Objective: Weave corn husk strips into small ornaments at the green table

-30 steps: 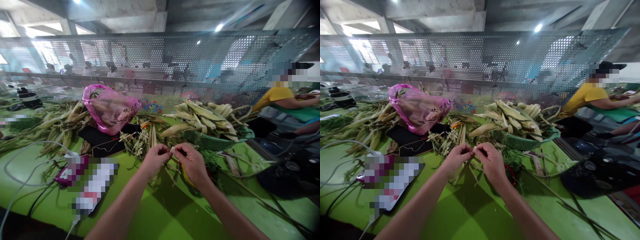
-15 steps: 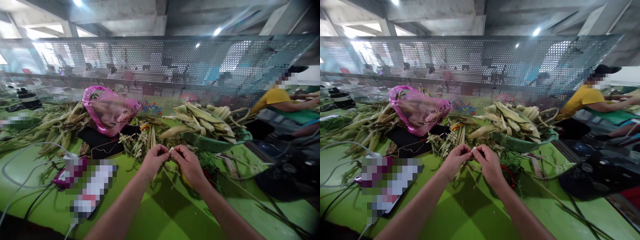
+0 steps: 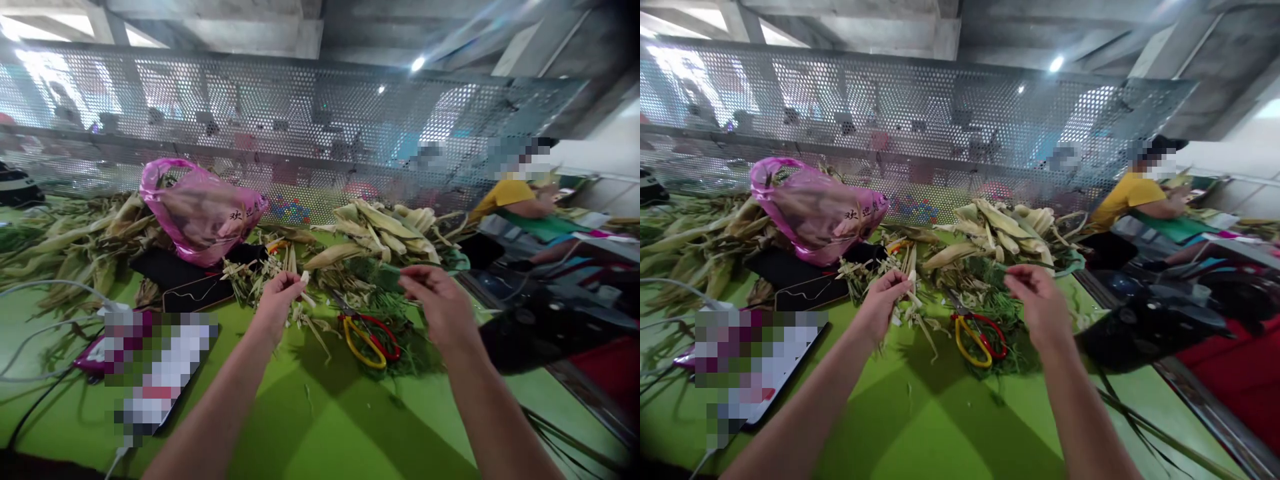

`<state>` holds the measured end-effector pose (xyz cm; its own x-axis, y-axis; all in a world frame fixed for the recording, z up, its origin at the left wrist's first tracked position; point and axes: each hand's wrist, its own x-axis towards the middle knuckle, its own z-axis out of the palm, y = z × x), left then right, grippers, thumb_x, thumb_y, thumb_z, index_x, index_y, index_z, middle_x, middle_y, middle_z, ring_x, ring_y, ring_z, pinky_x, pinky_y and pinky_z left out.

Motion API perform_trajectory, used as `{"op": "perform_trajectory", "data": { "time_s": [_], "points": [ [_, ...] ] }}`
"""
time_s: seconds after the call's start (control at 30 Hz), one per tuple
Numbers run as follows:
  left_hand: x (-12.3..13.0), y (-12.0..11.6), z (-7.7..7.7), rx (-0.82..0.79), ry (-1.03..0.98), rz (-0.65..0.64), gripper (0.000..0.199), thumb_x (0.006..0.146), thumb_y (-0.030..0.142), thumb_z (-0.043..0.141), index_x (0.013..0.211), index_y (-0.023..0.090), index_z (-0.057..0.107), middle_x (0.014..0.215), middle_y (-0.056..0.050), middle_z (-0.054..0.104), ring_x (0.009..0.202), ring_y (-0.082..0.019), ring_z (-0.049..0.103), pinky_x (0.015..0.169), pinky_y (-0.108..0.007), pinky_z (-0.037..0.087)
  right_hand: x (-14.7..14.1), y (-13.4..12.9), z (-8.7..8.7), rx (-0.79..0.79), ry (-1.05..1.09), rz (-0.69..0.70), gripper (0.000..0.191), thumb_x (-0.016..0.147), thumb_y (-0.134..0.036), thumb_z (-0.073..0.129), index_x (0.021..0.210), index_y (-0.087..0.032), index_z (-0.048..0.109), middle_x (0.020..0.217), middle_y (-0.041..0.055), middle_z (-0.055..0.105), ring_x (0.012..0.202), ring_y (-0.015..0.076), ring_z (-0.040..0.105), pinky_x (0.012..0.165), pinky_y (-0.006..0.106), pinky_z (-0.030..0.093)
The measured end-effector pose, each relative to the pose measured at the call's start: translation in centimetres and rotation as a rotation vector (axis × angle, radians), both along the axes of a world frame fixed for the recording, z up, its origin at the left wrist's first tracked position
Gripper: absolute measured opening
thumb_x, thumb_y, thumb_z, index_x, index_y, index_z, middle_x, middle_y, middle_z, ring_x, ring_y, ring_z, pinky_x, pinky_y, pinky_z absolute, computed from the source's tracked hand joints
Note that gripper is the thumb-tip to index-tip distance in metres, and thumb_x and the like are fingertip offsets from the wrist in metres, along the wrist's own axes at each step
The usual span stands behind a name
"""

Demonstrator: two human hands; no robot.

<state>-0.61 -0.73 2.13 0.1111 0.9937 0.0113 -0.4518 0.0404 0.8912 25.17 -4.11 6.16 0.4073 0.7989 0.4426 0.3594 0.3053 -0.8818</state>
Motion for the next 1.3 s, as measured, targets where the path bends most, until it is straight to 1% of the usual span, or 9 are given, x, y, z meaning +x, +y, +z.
{"op": "perform_trajectory", "data": {
  "time_s": [0.17, 0.37, 0.53, 0.7, 0.83, 0.93, 1.03, 1.17, 1.3],
  "points": [
    [-0.5, 0.0, 0.3, -0.006, -0.032, -0.032, 0.021, 0.064, 0.026, 0.073, 0.071, 0.016, 0.056, 0.060, 0.004, 0.054, 0.051, -0.005, 0.048, 0.052, -0.018, 0.039, -1.2, 0.7, -2.1, -0.328, -0.498, 0.232, 0.020, 0.077, -0.038, 0.061, 0.086, -0.021, 0.067, 0.082, 0.0028, 0.068, 0.075, 0.0188, 0.060, 0.072, 0.030, 0.044],
    [-1.0, 0.2, 1.1, -0.047, -0.089, 0.059, 0.021, 0.060, 0.024, 0.074, 0.067, 0.016, 0.055, 0.060, 0.004, 0.053, 0.052, -0.005, 0.049, 0.053, -0.017, 0.041, -2.9, 0.4, -2.9, -0.586, -0.935, 0.325, 0.015, 0.076, -0.031, 0.059, 0.087, -0.024, 0.067, 0.084, 0.0032, 0.069, 0.075, 0.0206, 0.061, 0.062, 0.027, 0.039],
    [-2.0, 0.5, 1.6, -0.091, -0.134, 0.129, 0.025, 0.058, 0.029, 0.074, 0.071, 0.017, 0.056, 0.060, 0.005, 0.053, 0.049, -0.006, 0.048, 0.048, -0.018, 0.039, -3.8, 0.3, -3.6, -0.613, -0.990, 0.343, 0.015, 0.076, -0.035, 0.060, 0.085, -0.024, 0.066, 0.076, 0.0017, 0.068, 0.068, 0.0191, 0.060, 0.057, 0.026, 0.036],
    [-2.7, 1.0, 1.4, -0.055, -0.094, 0.187, 0.023, 0.062, 0.034, 0.071, 0.069, 0.018, 0.056, 0.063, 0.005, 0.052, 0.051, -0.006, 0.047, 0.051, -0.019, 0.039, -5.5, 1.3, -2.9, -0.433, -0.862, 0.303, 0.018, 0.083, -0.032, 0.052, 0.090, -0.023, 0.065, 0.085, 0.0034, 0.069, 0.075, 0.0192, 0.061, 0.065, 0.027, 0.042],
    [-2.2, 0.7, 0.8, 0.127, 0.343, -0.117, 0.016, 0.066, 0.032, 0.066, 0.066, 0.017, 0.060, 0.058, 0.003, 0.053, 0.053, -0.009, 0.047, 0.054, -0.022, 0.037, -8.2, 3.6, -2.7, -0.260, -0.843, 0.441, 0.023, 0.081, -0.025, 0.052, 0.098, -0.023, 0.067, 0.097, 0.0055, 0.067, 0.085, 0.0200, 0.060, 0.075, 0.029, 0.043],
    [-1.3, -0.1, 0.2, 0.371, 0.703, -0.445, 0.006, 0.066, 0.024, 0.063, 0.066, 0.018, 0.065, 0.066, -0.001, 0.064, 0.061, -0.013, 0.054, 0.060, -0.025, 0.039, -10.2, 5.6, -3.2, -0.310, -0.780, 0.503, 0.024, 0.079, -0.026, 0.054, 0.098, -0.021, 0.068, 0.095, 0.0055, 0.068, 0.083, 0.0201, 0.060, 0.076, 0.029, 0.043],
    [-0.4, -0.7, -0.7, 0.479, 1.017, -0.621, 0.007, 0.065, 0.022, 0.063, 0.067, 0.021, 0.070, 0.067, -0.002, 0.068, 0.060, -0.017, 0.057, 0.055, -0.026, 0.038, -11.8, 7.1, -4.0, -0.366, -0.744, 0.504, 0.026, 0.082, -0.033, 0.052, 0.101, -0.022, 0.066, 0.085, 0.0028, 0.070, 0.072, 0.0182, 0.060, 0.068, 0.028, 0.043],
    [0.0, -0.9, -1.0, 0.592, 1.084, -0.660, 0.009, 0.067, 0.028, 0.065, 0.071, 0.024, 0.072, 0.069, -0.001, 0.070, 0.059, -0.017, 0.058, 0.054, -0.024, 0.037, -12.8, 7.8, -4.7, -0.358, -0.773, 0.530, 0.019, 0.080, -0.036, 0.055, 0.087, -0.023, 0.068, 0.080, 0.0018, 0.070, 0.069, 0.0177, 0.059, 0.066, 0.027, 0.041],
    [-1.0, -0.3, -0.2, 0.590, 1.058, -0.518, 0.015, 0.071, 0.036, 0.065, 0.068, 0.022, 0.071, 0.065, -0.002, 0.068, 0.057, -0.017, 0.055, 0.054, -0.025, 0.036, -12.0, 7.8, -5.0, -0.376, -0.759, 0.482, 0.015, 0.077, -0.034, 0.057, 0.079, -0.021, 0.063, 0.074, 0.0009, 0.069, 0.067, 0.0170, 0.059, 0.063, 0.026, 0.041]
  ]
}}
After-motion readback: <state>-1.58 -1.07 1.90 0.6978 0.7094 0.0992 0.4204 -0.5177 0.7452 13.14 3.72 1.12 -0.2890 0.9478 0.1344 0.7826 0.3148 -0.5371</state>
